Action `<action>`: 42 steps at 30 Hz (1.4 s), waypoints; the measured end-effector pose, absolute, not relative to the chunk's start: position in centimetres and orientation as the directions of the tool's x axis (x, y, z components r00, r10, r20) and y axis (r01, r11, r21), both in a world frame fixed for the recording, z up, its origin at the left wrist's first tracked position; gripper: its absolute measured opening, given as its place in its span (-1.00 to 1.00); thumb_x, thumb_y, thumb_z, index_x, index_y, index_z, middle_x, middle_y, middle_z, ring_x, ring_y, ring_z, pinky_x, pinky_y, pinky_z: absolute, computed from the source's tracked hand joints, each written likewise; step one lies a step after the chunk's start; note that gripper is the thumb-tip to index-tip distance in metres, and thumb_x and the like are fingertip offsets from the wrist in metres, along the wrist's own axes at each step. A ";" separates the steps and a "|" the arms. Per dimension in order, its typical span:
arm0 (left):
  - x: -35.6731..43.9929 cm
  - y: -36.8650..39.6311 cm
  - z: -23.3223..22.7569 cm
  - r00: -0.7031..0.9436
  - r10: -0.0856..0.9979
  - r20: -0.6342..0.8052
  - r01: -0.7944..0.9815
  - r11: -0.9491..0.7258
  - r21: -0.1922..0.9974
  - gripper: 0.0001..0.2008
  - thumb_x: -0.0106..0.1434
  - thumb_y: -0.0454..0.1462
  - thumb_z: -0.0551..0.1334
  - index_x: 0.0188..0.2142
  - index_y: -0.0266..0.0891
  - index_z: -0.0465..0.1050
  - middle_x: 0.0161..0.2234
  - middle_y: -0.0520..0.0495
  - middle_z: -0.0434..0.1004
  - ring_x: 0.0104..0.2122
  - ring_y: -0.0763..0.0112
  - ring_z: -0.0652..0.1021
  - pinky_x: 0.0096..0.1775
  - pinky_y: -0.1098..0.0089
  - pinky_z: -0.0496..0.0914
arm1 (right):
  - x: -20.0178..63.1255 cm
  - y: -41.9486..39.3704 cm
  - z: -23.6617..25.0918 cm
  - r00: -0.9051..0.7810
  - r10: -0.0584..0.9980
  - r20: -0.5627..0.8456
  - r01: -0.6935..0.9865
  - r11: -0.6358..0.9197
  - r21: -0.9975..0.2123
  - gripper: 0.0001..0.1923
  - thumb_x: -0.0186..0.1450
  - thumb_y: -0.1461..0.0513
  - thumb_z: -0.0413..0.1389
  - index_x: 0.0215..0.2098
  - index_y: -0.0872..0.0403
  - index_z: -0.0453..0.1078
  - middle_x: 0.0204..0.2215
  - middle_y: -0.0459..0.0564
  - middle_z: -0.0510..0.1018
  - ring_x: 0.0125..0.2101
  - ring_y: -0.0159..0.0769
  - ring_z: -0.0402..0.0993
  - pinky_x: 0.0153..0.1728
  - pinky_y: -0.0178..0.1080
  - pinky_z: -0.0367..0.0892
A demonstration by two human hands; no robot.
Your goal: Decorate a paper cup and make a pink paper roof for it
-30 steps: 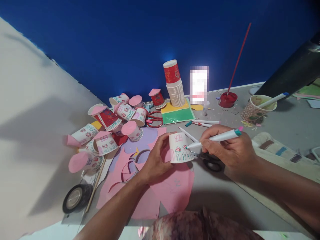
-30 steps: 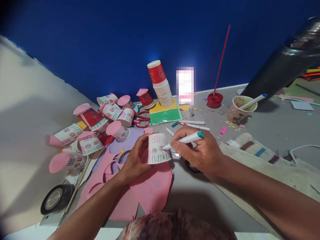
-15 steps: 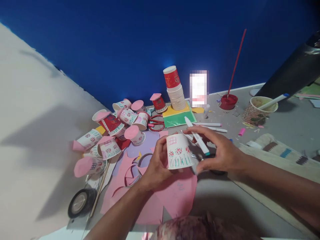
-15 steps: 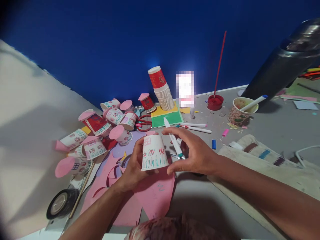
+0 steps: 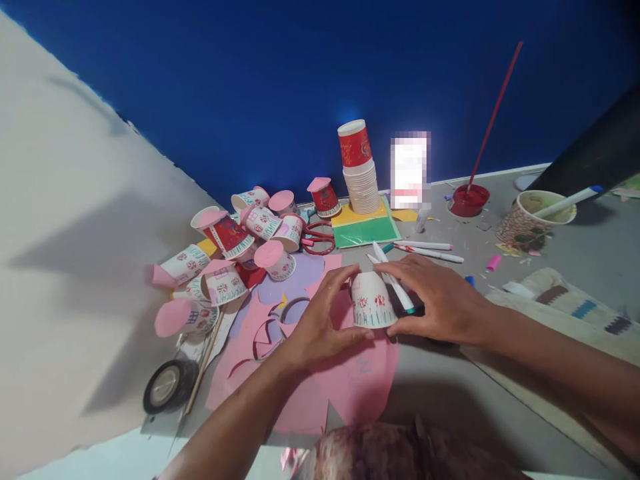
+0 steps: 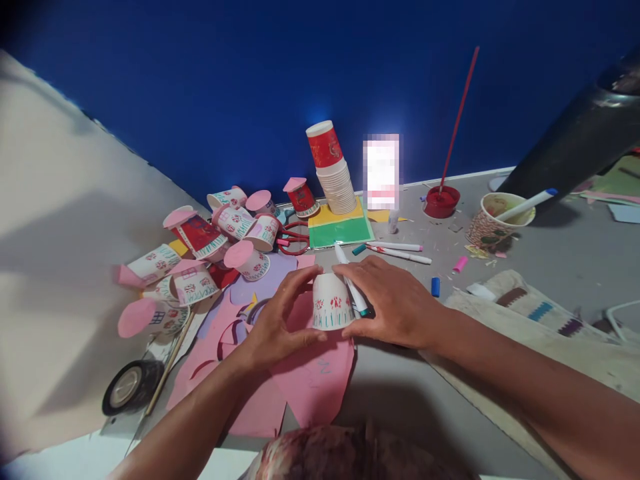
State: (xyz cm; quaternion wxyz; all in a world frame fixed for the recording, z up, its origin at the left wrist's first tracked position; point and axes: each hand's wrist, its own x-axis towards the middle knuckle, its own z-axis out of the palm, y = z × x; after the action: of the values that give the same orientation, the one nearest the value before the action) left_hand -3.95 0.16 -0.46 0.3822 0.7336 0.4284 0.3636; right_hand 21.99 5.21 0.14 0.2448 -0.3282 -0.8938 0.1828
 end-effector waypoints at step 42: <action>-3.4 0.3 -0.1 0.367 0.859 0.356 0.420 -0.495 0.761 -0.22 0.07 -0.37 0.35 0.27 -0.04 0.19 0.14 -0.16 0.32 0.15 0.05 0.41 0.16 0.00 0.44 | 21.9 2.9 2.3 -0.384 0.799 0.463 0.246 0.572 -0.782 -0.88 0.47 0.19 0.17 -0.21 -0.11 0.56 -0.36 -0.11 0.66 -0.44 -0.21 0.56 -0.41 -0.13 0.44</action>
State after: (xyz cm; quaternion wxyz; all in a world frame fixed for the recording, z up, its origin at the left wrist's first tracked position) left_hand -3.42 0.26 -0.12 0.2872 0.7754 0.4124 0.3824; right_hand 21.86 2.94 2.27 0.4391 -0.3393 -0.7701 0.3145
